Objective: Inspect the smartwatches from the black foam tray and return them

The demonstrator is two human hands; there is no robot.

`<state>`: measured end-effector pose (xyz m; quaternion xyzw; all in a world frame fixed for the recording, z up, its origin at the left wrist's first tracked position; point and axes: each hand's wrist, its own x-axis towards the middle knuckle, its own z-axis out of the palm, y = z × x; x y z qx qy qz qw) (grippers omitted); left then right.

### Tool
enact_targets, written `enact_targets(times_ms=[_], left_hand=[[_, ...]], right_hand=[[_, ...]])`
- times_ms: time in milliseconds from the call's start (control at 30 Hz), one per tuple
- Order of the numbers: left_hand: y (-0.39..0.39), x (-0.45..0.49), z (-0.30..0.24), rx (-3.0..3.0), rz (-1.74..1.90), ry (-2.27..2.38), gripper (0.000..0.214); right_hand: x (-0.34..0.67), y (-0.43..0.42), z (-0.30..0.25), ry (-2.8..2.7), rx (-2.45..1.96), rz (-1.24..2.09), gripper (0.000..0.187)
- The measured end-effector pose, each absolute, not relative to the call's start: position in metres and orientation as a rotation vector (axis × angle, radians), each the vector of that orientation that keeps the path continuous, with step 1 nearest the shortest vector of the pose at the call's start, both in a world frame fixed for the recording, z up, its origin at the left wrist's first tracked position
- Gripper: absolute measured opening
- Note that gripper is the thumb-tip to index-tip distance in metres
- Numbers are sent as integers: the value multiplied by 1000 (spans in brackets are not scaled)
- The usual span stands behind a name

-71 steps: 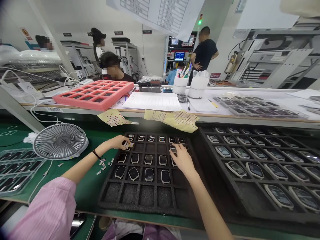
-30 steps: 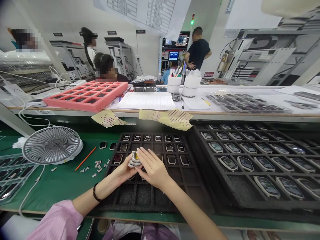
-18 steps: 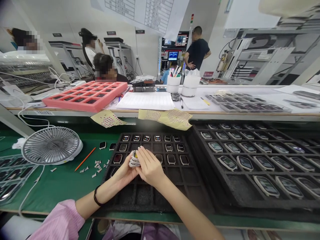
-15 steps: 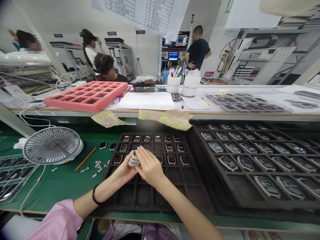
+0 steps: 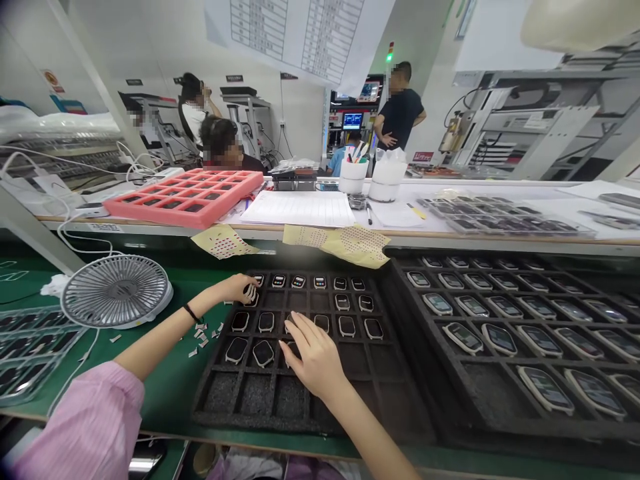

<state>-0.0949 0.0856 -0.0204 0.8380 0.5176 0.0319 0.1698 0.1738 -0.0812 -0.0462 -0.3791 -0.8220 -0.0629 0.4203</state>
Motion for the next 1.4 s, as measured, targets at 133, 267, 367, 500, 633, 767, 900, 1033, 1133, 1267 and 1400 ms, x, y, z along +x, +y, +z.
enact_targets(times_ms=[133, 267, 367, 500, 633, 767, 900, 1033, 1133, 1267, 1400], left_hand=[[92, -94, -30, 2472, -85, 1394, 58], [85, -99, -27, 2541, -129, 1313, 48], [78, -98, -26, 2565, -150, 1271, 40], [77, -91, -31, 2551, -182, 1302, 45], [82, -85, -38, 2528, -161, 1390, 58], [75, -93, -38, 2508, -25, 1416, 53], [45, -104, -29, 2472, 217, 1524, 47], [-9, -90, -17, 2466, 557, 1507, 47], [-55, -68, -11, 2564, 710, 1285, 50], [-97, -44, -10, 2658, 675, 1188, 54], [-111, -36, -19, 2678, 592, 1286, 66]], right_hand=[[173, -85, -47, -2041, -947, -150, 32], [171, -88, -49, -2029, -938, -119, 29], [168, -88, -51, -2042, -937, -102, 28], [164, -88, -55, -2051, -950, -100, 26], [162, -91, -55, -2048, -950, -77, 26], [159, -96, -55, -2029, -942, 23, 25], [155, -100, -57, -1942, -973, 270, 25], [145, -96, -57, -1735, -1051, 707, 41], [131, -94, -53, -1614, -983, 1036, 58], [108, -97, -53, -1649, -968, 1127, 56], [88, -103, -66, -1613, -1009, 1050, 54]])
